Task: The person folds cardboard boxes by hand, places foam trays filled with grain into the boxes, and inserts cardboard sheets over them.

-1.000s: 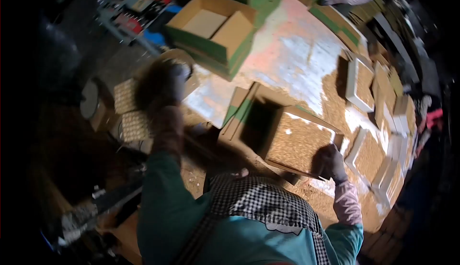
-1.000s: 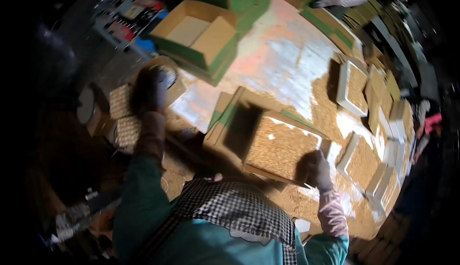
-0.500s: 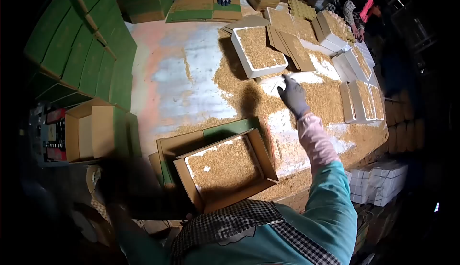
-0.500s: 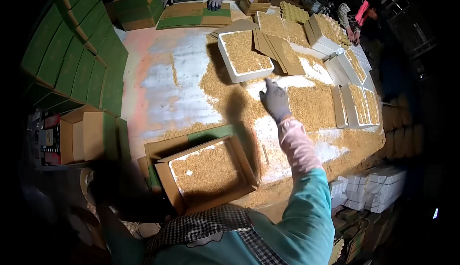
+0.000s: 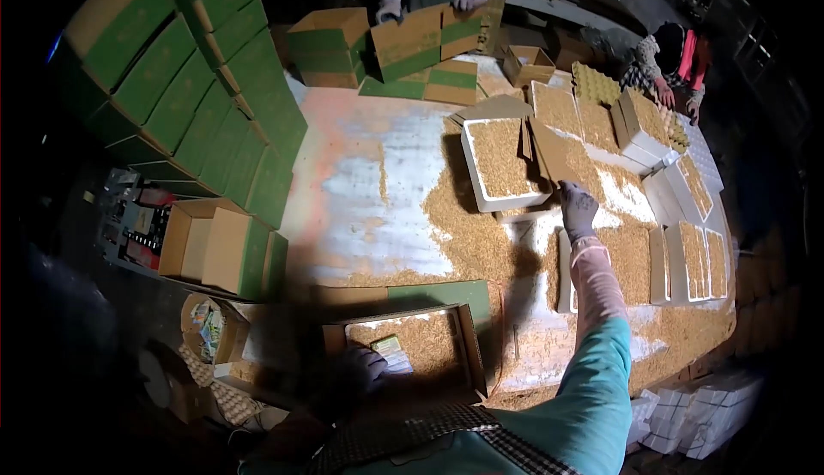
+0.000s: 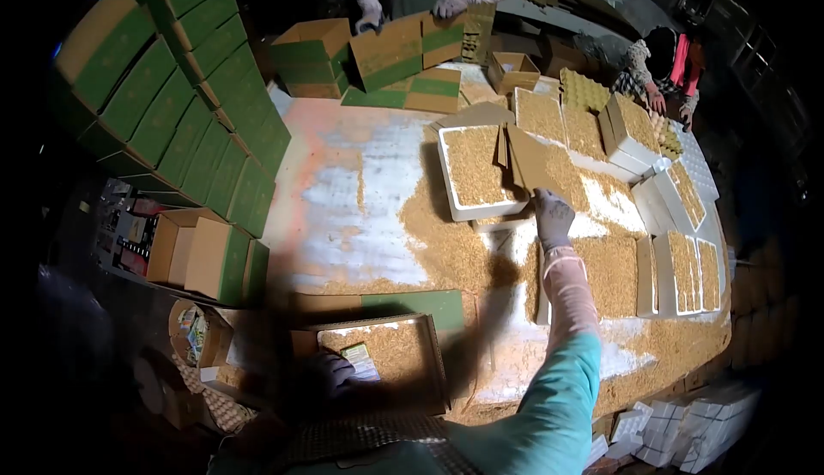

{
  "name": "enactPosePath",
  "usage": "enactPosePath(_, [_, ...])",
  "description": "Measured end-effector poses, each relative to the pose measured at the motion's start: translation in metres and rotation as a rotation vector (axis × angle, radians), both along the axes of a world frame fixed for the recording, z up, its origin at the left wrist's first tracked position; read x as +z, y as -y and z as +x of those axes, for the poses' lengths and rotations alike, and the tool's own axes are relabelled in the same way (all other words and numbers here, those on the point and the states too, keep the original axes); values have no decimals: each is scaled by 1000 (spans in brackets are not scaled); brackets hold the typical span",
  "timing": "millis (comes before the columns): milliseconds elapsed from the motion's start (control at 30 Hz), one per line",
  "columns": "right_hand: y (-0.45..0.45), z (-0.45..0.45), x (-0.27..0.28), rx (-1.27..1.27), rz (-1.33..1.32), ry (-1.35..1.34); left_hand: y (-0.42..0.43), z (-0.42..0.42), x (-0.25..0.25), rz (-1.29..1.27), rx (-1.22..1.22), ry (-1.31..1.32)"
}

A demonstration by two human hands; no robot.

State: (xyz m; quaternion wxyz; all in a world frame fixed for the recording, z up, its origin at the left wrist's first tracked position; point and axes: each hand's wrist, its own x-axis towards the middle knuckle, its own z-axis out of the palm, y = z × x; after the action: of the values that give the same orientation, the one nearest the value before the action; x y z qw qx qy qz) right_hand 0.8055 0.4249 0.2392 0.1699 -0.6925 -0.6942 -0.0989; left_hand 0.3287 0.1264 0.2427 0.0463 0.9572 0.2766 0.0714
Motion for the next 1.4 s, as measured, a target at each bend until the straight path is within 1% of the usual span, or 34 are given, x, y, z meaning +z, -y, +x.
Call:
enactPosePath(33, [13,-11,18,84,-25,-7,10,3,-10,-116,171,-14])
enactPosePath(67, [23,-15,22,143,76,-57,18,4,-14,-234,341,-24])
enactPosePath(100, [42,-26,41,206,188,-133,14,4,-1,-331,339,140])
enactPosePath(133, [69,-43,71,268,294,-210,11,5,20,-318,346,137])
enactPosePath(200, [128,-88,115,388,430,-363,6,11,65,-51,563,469])
enactPosePath(233, [158,-110,127,579,458,-317,6,9,78,-43,564,467])
enactPosePath(300, [213,-151,115,1003,183,-356,7,1,100,321,698,683])
enactPosePath(333, [235,-161,90,1133,-68,-281,11,-1,115,328,691,680])
enactPosePath(367, [258,-171,64,1231,-338,-209,16,0,131,250,551,597])
enactPosePath(400, [266,-167,47,1258,-351,-110,19,4,141,171,412,513])
enactPosePath(433, [267,-164,36,1262,-450,14,17,16,144,238,260,398])
enactPosePath(467, [268,-161,26,1262,-551,139,24,14,121,236,256,398])
enactPosePath(533, [266,-168,21,1287,-539,205,33,10,43,-228,342,-319])
enactPosePath(567, [267,-183,22,1193,-792,317,35,13,25,-231,339,-316])
enactPosePath(600, [269,-194,19,1080,-1037,426,37,17,10,-204,367,-442])
enactPosePath(633, [268,-197,11,1075,-1034,422,38,18,5,-170,393,-571])
enactPosePath(667, [263,-202,5,1050,-932,420,36,14,12,-157,389,-575])
enactPosePath(700, [260,-204,0,1026,-834,420,35,9,19,-171,360,-342])
enactPosePath(733, [264,-206,5,1023,-832,426,35,6,28,-189,330,-104])
enactPosePath(800, [280,-209,21,952,-600,382,37,-4,47,99,459,272])
enactPosePath(867, [288,-195,10,998,-652,37,41,-34,32,-5,707,416])
enactPosePath(900, [294,-189,49,956,-498,-171,46,-49,8,-362,793,740])
enactPosePath(933, [296,-180,77,695,-442,-326,49,-64,-24,-735,851,1060])
enactPosePath(967, [289,-163,77,555,-397,-281,45,-81,-50,-1177,737,1250])
enactPosePath(1033, [275,-154,46,414,-700,-191,40,-85,-147,-1566,791,1371])
enactPosePath(1067, [277,-162,8,648,-675,-652,33,-61,-132,-1527,915,1284])
enactPosePath(1100, [279,-180,-11,768,-640,-309,25,-35,-113,-1493,1033,1193])
enactPosePath(1133, [279,-193,-20,871,-598,40,20,-7,-71,-1219,1072,1000])
enactPosePath(1167, [277,-193,-25,820,-611,-125,14,0,-90,-1065,1204,952])
enactPosePath(1200, [269,-184,-24,691,-731,-409,14,-6,-105,-1059,1203,958])
enactPosePath(1267, [278,-172,-44,357,-265,-422,15,-11,-115,-1013,903,1182])
enactPosePath(1300, [280,-170,-64,170,-592,-590,17,-9,-112,-1017,922,1213])
enactPosePath(1333, [286,-178,-95,71,-790,-666,13,-9,-100,-1102,834,1279])
enactPosePath(1400, [291,-199,-41,318,-855,-1466,22,-25,-80,-1228,716,1464])
